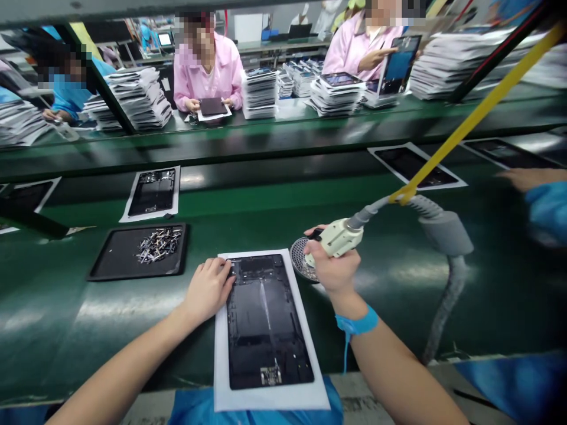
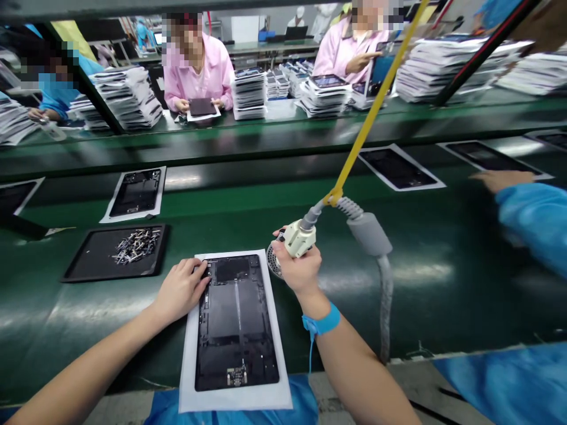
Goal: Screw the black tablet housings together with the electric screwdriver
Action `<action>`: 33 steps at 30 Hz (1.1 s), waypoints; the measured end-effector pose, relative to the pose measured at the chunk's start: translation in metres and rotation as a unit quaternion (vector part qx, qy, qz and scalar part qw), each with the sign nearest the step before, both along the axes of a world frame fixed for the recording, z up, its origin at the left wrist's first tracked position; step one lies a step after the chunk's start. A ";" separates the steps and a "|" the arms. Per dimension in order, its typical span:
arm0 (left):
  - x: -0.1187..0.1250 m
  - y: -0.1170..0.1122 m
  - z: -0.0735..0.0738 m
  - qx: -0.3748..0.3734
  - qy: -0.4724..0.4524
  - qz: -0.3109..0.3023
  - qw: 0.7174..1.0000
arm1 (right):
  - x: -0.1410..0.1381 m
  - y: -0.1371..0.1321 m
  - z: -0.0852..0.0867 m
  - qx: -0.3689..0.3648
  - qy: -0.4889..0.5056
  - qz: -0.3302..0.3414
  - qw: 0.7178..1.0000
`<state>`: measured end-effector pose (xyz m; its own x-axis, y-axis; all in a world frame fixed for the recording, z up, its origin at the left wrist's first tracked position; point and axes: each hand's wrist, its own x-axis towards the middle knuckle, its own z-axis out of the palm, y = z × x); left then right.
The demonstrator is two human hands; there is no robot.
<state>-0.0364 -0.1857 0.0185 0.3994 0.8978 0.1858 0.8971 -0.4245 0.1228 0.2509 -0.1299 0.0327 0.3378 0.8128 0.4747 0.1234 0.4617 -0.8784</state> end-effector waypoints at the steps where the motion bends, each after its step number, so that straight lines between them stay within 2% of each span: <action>1: -0.003 0.002 -0.001 -0.002 -0.013 -0.011 1.000 | 0.000 0.000 -0.001 0.002 0.003 0.004 1.000; 5: -0.021 0.017 -0.006 -0.017 -0.098 -0.065 0.993 | 0.000 0.001 -0.004 0.006 0.001 0.000 1.000; 7: -0.026 0.023 -0.008 -0.016 -0.140 -0.073 0.987 | 0.000 0.001 -0.004 0.007 -0.002 -0.006 1.000; 17: -0.025 0.026 -0.008 -0.018 -0.222 -0.059 0.973 | 0.000 0.002 -0.003 0.002 0.006 -0.008 1.000; 21: -0.025 0.026 -0.010 -0.020 -0.244 -0.033 0.969 | -0.002 0.001 -0.003 -0.003 0.009 -0.017 1.000; 24: -0.022 0.027 -0.014 -0.010 -0.254 -0.013 0.967 | -0.002 0.000 0.001 0.002 0.013 -0.015 1.000; 28: -0.019 0.029 -0.022 -0.007 -0.255 -0.018 0.967 | -0.007 -0.003 0.012 0.020 0.024 -0.018 0.999; 30: -0.019 0.031 -0.025 -0.008 -0.255 -0.024 0.967 | -0.017 -0.004 0.021 0.030 0.041 0.006 0.999; 33: -0.019 0.032 -0.027 -0.015 -0.249 -0.041 0.968 | -0.047 -0.005 0.031 0.031 0.070 0.080 0.994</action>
